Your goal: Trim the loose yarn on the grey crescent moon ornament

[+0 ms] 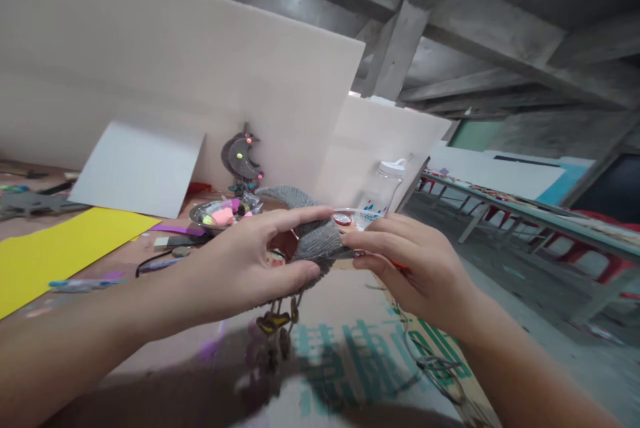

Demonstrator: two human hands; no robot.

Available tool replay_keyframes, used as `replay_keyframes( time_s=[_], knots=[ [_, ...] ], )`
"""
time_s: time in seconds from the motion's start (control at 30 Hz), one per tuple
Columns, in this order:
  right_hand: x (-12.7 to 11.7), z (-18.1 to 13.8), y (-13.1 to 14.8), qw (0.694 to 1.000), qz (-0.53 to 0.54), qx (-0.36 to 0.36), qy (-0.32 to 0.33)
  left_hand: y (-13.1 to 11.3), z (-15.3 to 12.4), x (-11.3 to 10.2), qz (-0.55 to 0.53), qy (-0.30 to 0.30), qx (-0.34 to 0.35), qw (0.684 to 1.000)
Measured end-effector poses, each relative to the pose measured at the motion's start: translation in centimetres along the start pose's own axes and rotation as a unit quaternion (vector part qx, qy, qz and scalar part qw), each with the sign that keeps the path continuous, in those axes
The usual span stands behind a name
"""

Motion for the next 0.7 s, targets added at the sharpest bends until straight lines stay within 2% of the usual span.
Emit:
replay_keyframes(
  time_s=[0.1,0.27,0.37,0.57,0.7],
  knots=[
    [-0.2,-0.2,0.0,1.000,0.008,0.026,-0.012,0.2,0.0,0.0,-0.014,0.003,-0.007,1.000],
    [-1.1,-0.6,-0.6,0.981,0.017,0.187,-0.057,0.4,0.2,0.0,-0.044,-0.012,-0.002,0.999],
    [-1.2,-0.7,-0.7,0.966,0.040,0.250,-0.062,0.5,0.4,0.0,-0.066,-0.015,-0.007,0.998],
    [-0.3,-0.3,-0.2,0.940,0.117,0.319,-0.032,0.6,0.3,0.0,-0.101,-0.017,-0.027,0.994],
    [0.7,0.0,0.3,0.929,0.140,0.340,-0.031,0.8,0.4,0.0,-0.119,-0.016,-0.048,0.992]
  ],
)
Point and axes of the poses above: each hand's wrist, its own z-axis towards the middle knuckle, its own x-axis out of the palm, y = z × x, the point moved 4 cm from there along z, towards the middle knuckle, and after that the axes turned 15 degrees about -y, right-handed, at the moved point
